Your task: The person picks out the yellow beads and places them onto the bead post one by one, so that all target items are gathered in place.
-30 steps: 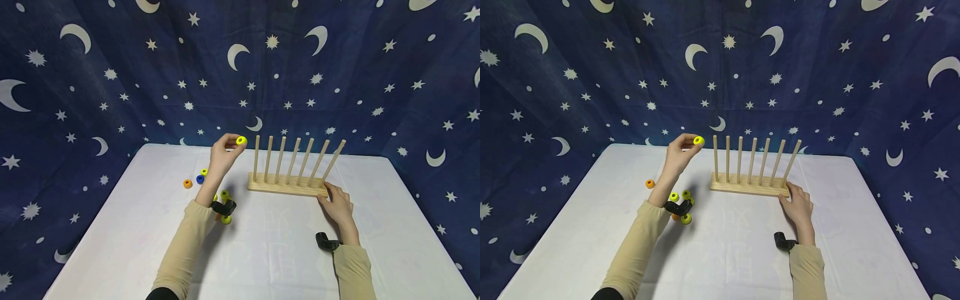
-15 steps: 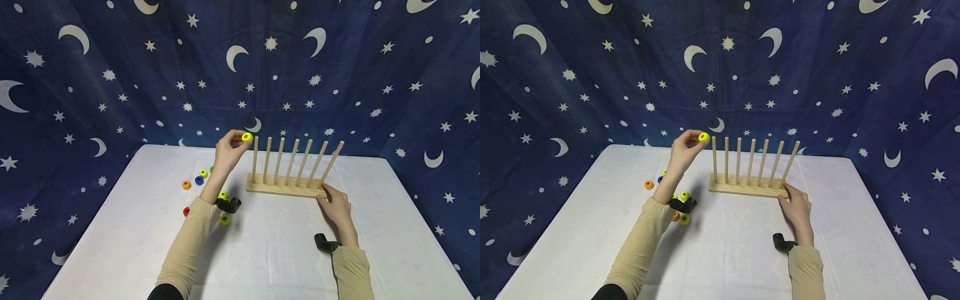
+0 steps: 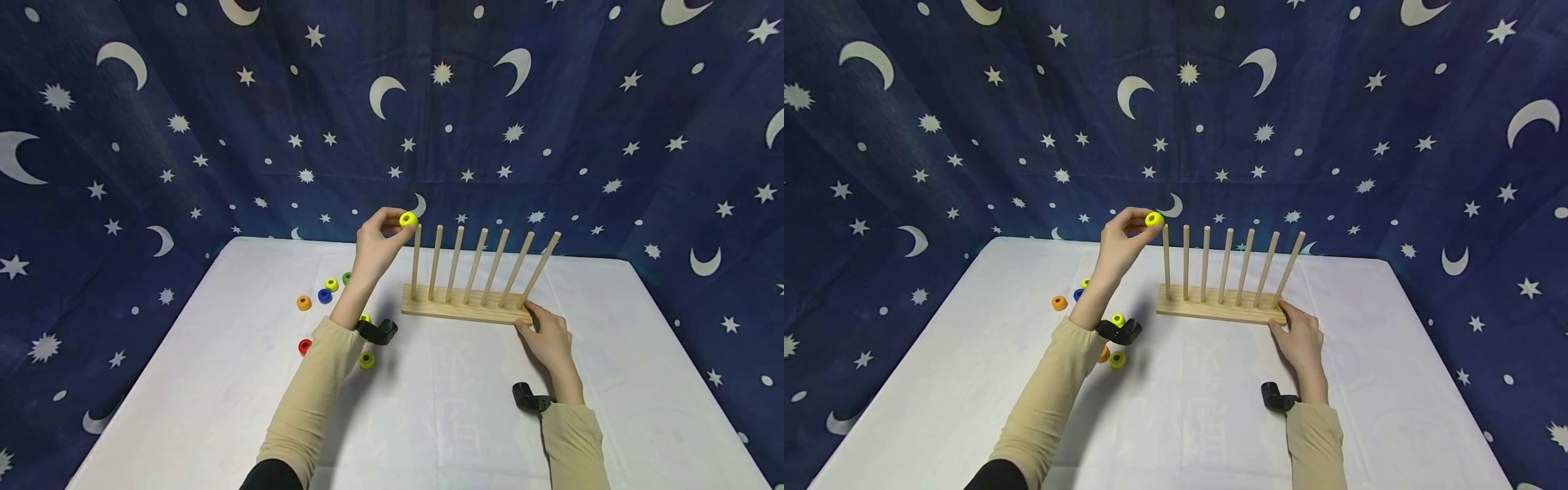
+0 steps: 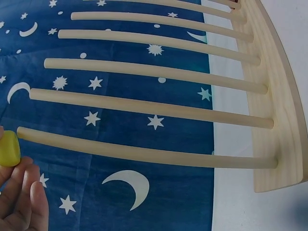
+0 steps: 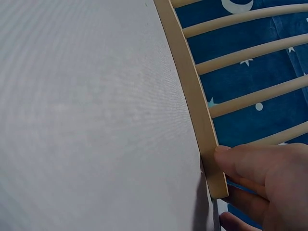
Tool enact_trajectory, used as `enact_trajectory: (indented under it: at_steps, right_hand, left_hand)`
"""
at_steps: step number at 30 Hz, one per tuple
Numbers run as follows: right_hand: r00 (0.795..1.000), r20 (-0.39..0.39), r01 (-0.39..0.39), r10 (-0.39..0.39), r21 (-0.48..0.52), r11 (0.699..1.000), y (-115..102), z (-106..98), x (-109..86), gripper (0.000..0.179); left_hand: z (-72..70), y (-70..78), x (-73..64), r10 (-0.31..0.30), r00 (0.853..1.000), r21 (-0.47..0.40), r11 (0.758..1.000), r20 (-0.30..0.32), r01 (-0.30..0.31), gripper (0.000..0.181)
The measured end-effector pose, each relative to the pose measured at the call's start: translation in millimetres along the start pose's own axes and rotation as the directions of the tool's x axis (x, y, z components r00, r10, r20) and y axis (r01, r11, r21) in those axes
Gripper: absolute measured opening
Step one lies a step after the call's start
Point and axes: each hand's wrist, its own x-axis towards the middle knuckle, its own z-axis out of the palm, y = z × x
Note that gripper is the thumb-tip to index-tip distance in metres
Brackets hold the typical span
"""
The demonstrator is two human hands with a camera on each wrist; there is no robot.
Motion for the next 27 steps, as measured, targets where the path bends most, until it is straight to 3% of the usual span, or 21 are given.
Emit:
enact_trajectory:
  at_steps: [27]
  right_hand:
    - [1.0, 0.024, -0.005, 0.005, -0.001, 1.0, 1.1, -1.6, -1.5, 0.054]
  left_hand:
    - [8.9, 3.3, 1.6, -0.007, 0.998, 0.066, 0.998, 0.061, 0.003, 0.032]
